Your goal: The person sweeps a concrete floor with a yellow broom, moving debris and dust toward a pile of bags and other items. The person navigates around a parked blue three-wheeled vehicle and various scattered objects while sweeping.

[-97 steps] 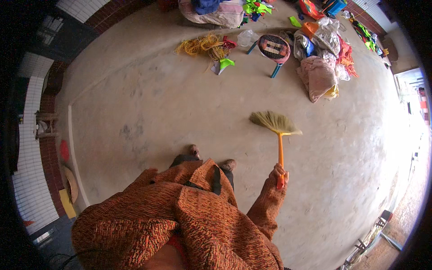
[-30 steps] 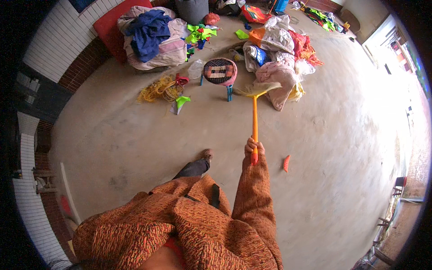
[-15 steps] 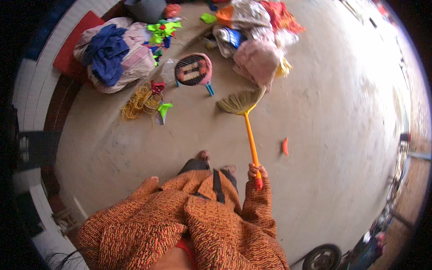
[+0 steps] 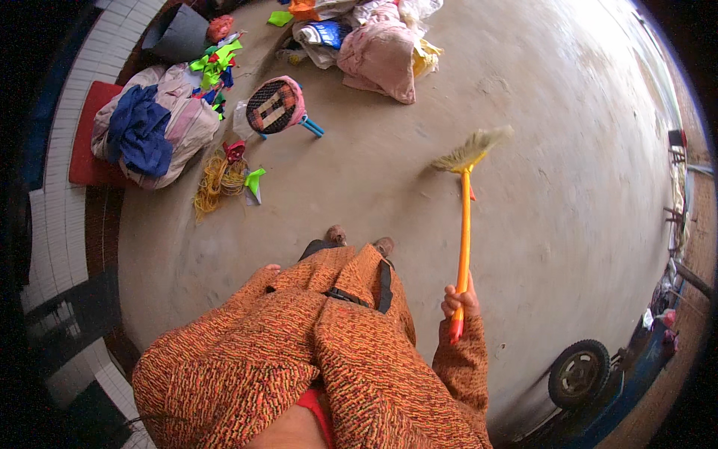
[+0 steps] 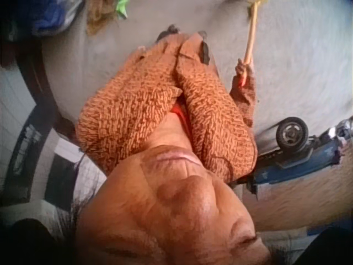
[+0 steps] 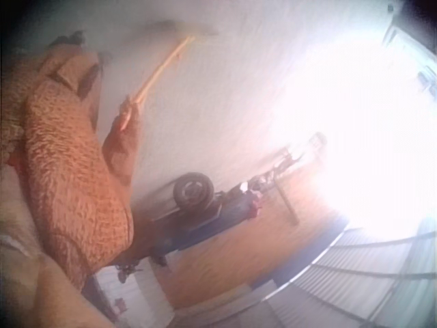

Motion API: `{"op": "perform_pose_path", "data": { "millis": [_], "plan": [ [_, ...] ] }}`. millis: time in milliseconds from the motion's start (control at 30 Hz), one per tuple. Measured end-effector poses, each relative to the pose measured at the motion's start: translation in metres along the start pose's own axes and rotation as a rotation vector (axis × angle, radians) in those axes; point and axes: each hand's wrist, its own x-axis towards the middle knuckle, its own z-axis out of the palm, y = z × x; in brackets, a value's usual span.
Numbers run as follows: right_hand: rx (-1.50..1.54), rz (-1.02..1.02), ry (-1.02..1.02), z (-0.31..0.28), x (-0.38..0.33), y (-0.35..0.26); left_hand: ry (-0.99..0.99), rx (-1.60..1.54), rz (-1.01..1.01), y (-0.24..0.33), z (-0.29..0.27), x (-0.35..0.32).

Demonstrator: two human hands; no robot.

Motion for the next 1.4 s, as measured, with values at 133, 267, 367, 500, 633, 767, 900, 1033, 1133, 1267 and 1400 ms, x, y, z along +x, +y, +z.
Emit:
{"op": "perform_pose_path", "data": {
  "millis": [133,267,367,500,633,767,900,1033,1133,1267,1400],
  "plan": [
    [0.064,0.095,-0.068,0.02,-0.031,0.007,0.015,-0.015,-0.025,0.004,0.007,0.012],
    [0.103,0.216,-0.143,0.019,-0.022,0.024,-0.031,0.13,-0.026,0.025,0.014,0.01],
    [0.096,0.29,-0.232,0.02,0.017,0.047,-0.019,0.212,-0.046,0.029,0.01,0.007],
    [0.071,0.397,-0.161,-0.011,0.063,0.047,0.056,0.195,-0.078,0.054,0.015,-0.026],
    [0.28,0.373,-0.077,-0.035,0.077,-0.008,0.105,0.049,-0.092,-0.003,0.0,-0.001],
    [-0.006,0.137,-0.084,-0.037,0.094,-0.06,0.098,0.016,-0.084,-0.052,-0.016,0.022],
    [-0.112,0.018,-0.041,-0.008,0.097,-0.075,0.03,0.007,-0.048,-0.069,-0.021,0.031],
    [0.064,-0.005,-0.291,0.0,0.083,-0.064,0.014,-0.014,-0.027,-0.065,-0.01,0.025],
    [0.251,0.038,-0.465,-0.004,0.09,-0.058,0.059,-0.028,-0.044,-0.049,0.002,0.017],
    [0.431,0.266,-0.528,-0.015,0.158,-0.059,0.122,-0.034,-0.027,-0.011,0.012,0.0],
    [0.488,0.325,-0.304,-0.027,0.203,-0.076,0.175,-0.039,-0.01,0.004,0.016,-0.015]
  ]
}}
